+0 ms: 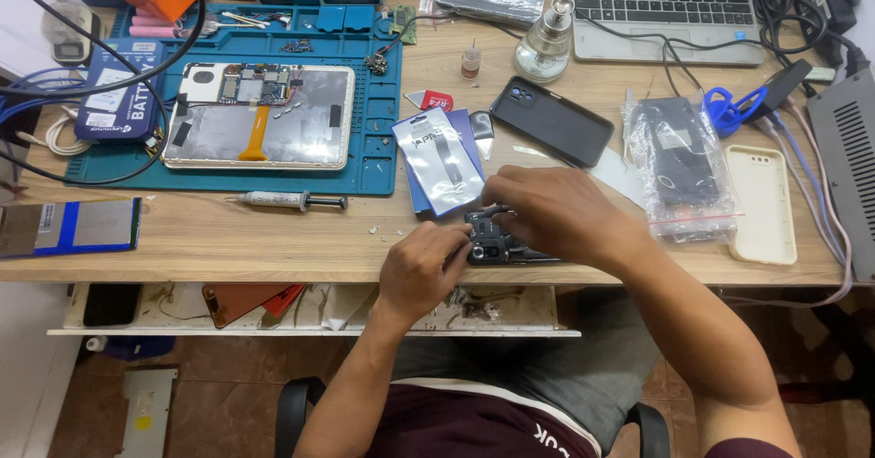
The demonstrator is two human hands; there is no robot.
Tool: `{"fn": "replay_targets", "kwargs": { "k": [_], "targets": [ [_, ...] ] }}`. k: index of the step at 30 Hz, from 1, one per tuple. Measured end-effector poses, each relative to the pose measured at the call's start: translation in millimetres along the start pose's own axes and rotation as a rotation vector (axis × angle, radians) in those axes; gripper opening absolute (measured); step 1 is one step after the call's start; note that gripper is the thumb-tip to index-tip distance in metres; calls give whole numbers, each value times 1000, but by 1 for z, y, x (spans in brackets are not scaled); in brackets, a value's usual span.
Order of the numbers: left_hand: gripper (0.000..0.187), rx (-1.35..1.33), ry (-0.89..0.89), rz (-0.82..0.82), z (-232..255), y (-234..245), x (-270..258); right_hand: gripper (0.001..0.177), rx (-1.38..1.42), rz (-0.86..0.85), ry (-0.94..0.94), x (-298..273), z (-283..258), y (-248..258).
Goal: The person uses a screwdriver to remove screws from the back of a smartphone. They then use a prying tool to lift and separate the back cover from the phone's body.
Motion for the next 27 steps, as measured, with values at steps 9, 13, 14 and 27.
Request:
{"fn": "replay_targets", "kwargs": {
  "k": [9,13,14,27],
  "targets": [
    [4,-203,44,53,-2,9,4,8,306,397,-30,-44,30,14],
    [4,-108,-81,46,19,5,41,12,444,784,-100,-94,64,-4],
    [3,-53,-105,-30,26,-3,57,10,497,936,-228,-112,77,-14],
    [11,426,-107,-431,-8,-158,161,8,605,1386,-490,-161,92,-84]
  ]
}}
Point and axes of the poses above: each hand's wrist, its own x-axis towards the middle knuckle, its own y-axis out of the back of the hand, z = x × y, the point moved 8 cm from there along x, towards the middle knuckle, and after that the axes turned 12 degrees about y, right-handed, at the moved point
